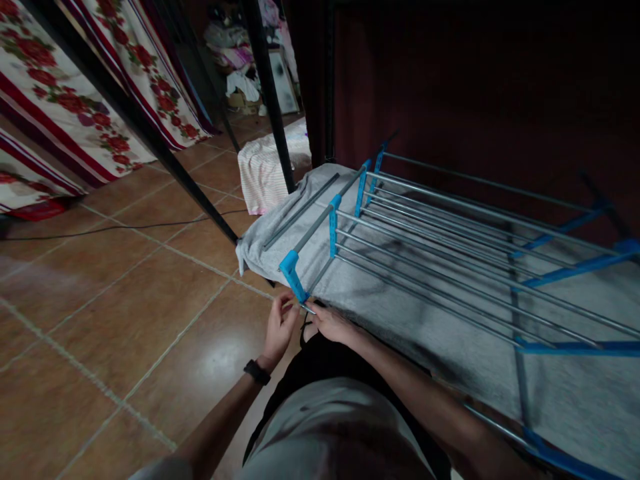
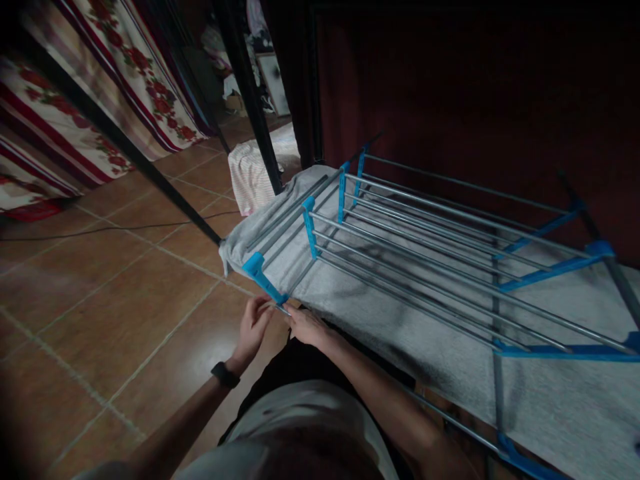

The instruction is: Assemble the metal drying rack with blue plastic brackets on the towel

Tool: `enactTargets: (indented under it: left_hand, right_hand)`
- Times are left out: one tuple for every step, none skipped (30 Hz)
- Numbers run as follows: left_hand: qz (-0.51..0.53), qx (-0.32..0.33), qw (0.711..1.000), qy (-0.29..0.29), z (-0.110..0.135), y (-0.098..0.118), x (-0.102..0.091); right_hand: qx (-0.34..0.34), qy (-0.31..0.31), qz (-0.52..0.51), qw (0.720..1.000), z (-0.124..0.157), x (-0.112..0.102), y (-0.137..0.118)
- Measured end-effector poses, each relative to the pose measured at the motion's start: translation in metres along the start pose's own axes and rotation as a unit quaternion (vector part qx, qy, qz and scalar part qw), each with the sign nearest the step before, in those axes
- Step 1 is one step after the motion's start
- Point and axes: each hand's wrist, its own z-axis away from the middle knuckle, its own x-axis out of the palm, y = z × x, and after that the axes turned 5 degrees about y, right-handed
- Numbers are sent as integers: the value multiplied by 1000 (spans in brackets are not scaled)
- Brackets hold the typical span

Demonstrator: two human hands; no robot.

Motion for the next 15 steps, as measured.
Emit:
enactTargets:
  left_hand:
    - [22,-15,999,-30,-9,-2,5]
    - [34,-27,997,-56,-17,-4,10]
    - [36,-36,996,-75,-22,-7,14]
    - [28,-41,995,-87,-26,-10,18]
    - [17,-41,995,-92,-29,-13,19]
    - [5,-36,995,-95,-30,-15,20]
    - [-7,-29,995,-97,-31,-18,19]
    - [-17,-23,994,-103,-31,-19,18]
    - [-27,-18,993,-110,-31,-20,16]
    - [-36,-14,993,-113,-31,-20,14]
    - [-44,-9,992,-116,-32,-19,12]
    - [-51,-3,991,-120,-32,-19,11]
    - [-57,3,991,-123,-33,-19,9]
    - [-63,10,990,-126,-34,-18,9]
    - [-67,18,989,-130,-36,-18,8]
  right_hand:
    - [2,0,-2,1000,1,-1,-1]
    - [4,0,-5,1000,1,-1,-2]
    - [6,0,-8,1000,2,-2,-2]
    - [7,2,-13,1000,2,-2,-3]
    - [8,5,-19,1000,2,-2,-3]
    - [9,8,-25,1000,2,-2,-2]
    - [10,11,-32,999,2,-1,-2]
    - [12,13,-37,999,2,-1,-1]
    - [15,12,-40,999,2,-1,0]
    - [20,11,-42,999,2,0,1]
    - [24,10,-42,999,1,0,2]
    - [28,9,-42,999,1,1,3]
    - [30,9,-41,999,0,1,5]
    - [27,10,-41,999,0,2,6]
    - [22,14,-43,999,-1,3,7]
